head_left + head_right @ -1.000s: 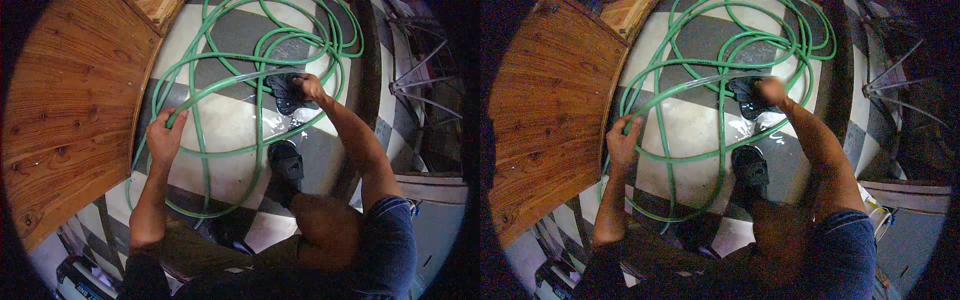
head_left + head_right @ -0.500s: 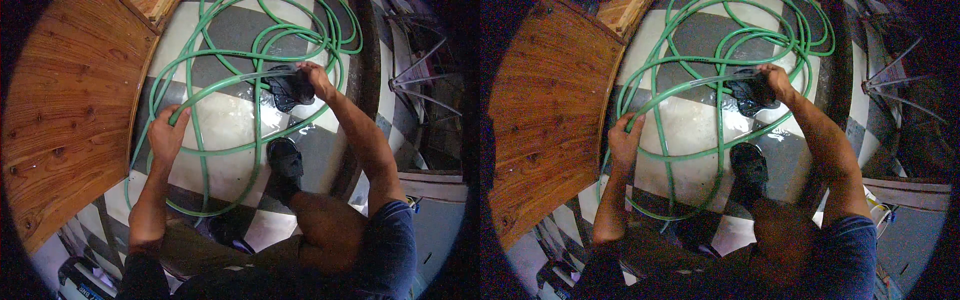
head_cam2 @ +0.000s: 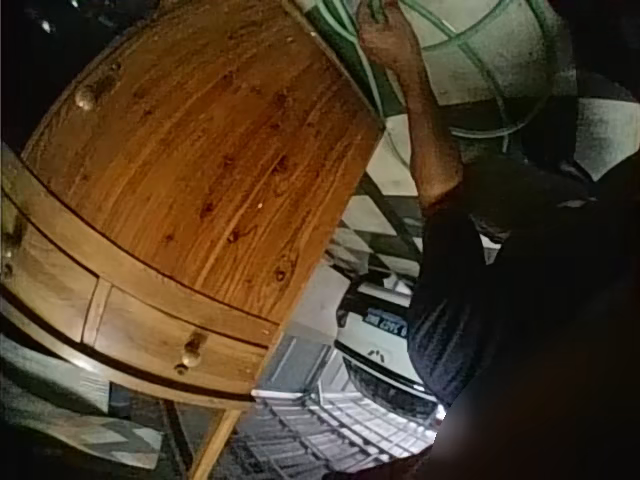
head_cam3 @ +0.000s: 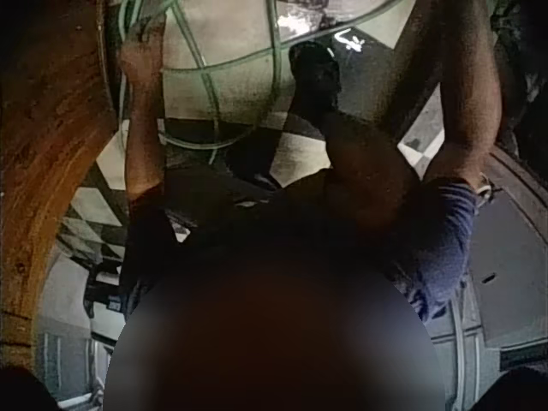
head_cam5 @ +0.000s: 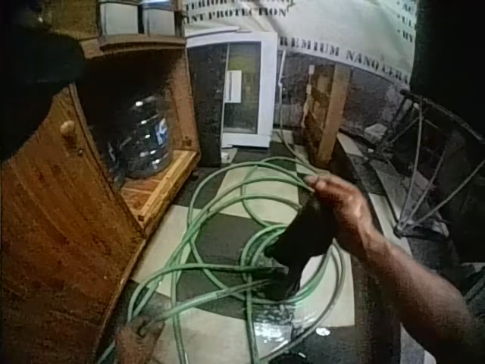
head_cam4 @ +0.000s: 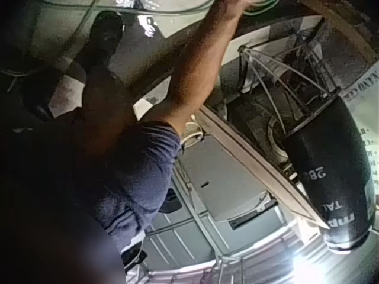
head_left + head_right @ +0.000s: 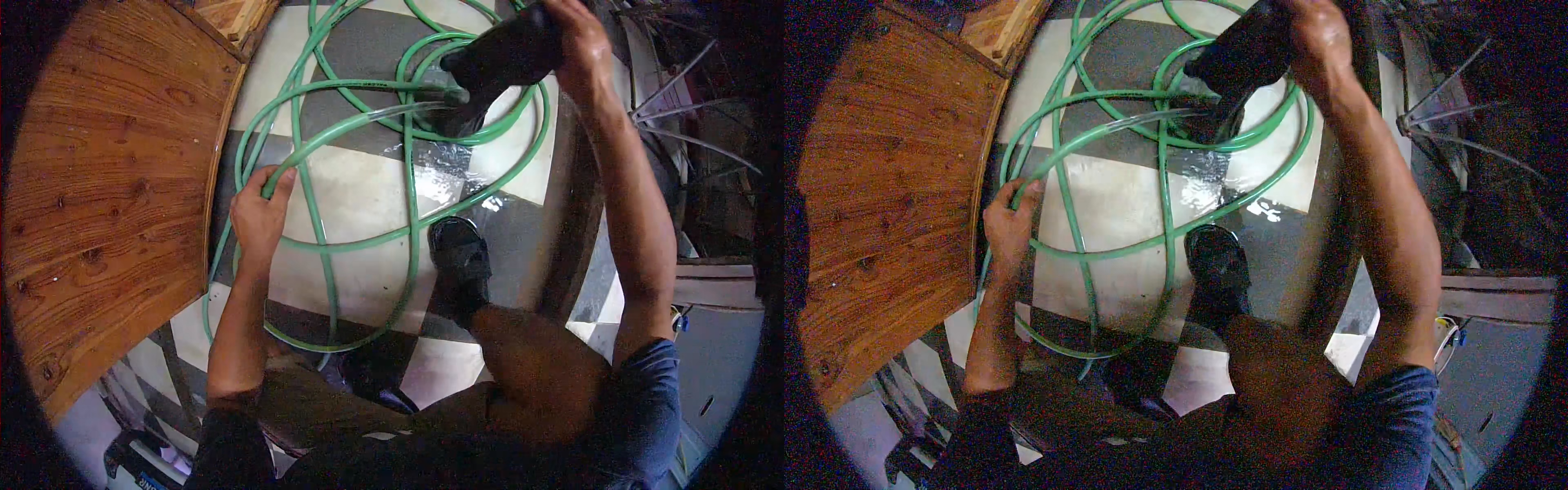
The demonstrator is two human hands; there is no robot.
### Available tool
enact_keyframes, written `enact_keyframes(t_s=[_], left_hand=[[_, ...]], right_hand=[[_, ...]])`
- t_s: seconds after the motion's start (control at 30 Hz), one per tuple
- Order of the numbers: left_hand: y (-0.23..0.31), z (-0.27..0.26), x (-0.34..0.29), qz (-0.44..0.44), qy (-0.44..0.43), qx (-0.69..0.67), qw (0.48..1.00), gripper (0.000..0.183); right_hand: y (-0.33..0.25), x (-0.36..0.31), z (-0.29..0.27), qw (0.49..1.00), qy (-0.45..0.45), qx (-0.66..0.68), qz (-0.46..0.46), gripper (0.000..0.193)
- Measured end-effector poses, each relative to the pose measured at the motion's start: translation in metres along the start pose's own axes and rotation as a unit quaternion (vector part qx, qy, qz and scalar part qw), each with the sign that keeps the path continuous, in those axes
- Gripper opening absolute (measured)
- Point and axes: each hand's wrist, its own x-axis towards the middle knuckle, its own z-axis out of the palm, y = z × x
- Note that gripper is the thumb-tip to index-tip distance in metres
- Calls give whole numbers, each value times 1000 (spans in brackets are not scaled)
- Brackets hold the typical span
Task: The person is washing and rinsing a cloth rag using a water hose on a tiled floor.
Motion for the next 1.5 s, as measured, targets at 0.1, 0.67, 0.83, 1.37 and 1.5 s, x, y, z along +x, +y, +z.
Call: enact_keyframes(t_s=[0.1, 0.67, 0.83, 1.37, 1.5], left_hand=[[3, -4, 0, 9, -3, -11, 1000, 36], [-40, -22, 12, -8, 55, -55, 997, 39], [-36, -33, 23, -50, 32, -90, 994, 34], [-15, -27, 5, -8, -25, -35, 999, 31], [-15, -30, 0, -50, -36, -36, 997, 29]], right_hand=[[-34, -4, 7, 994, 66, -75, -47, 26], [108, 0, -15, 723, -181, -609, -272, 53], [199, -98, 39, 712, -519, -425, -208, 66], [285, -10, -108, 763, -291, -575, -59, 41], [291, -8, -85, 632, -312, -709, -10, 50]])
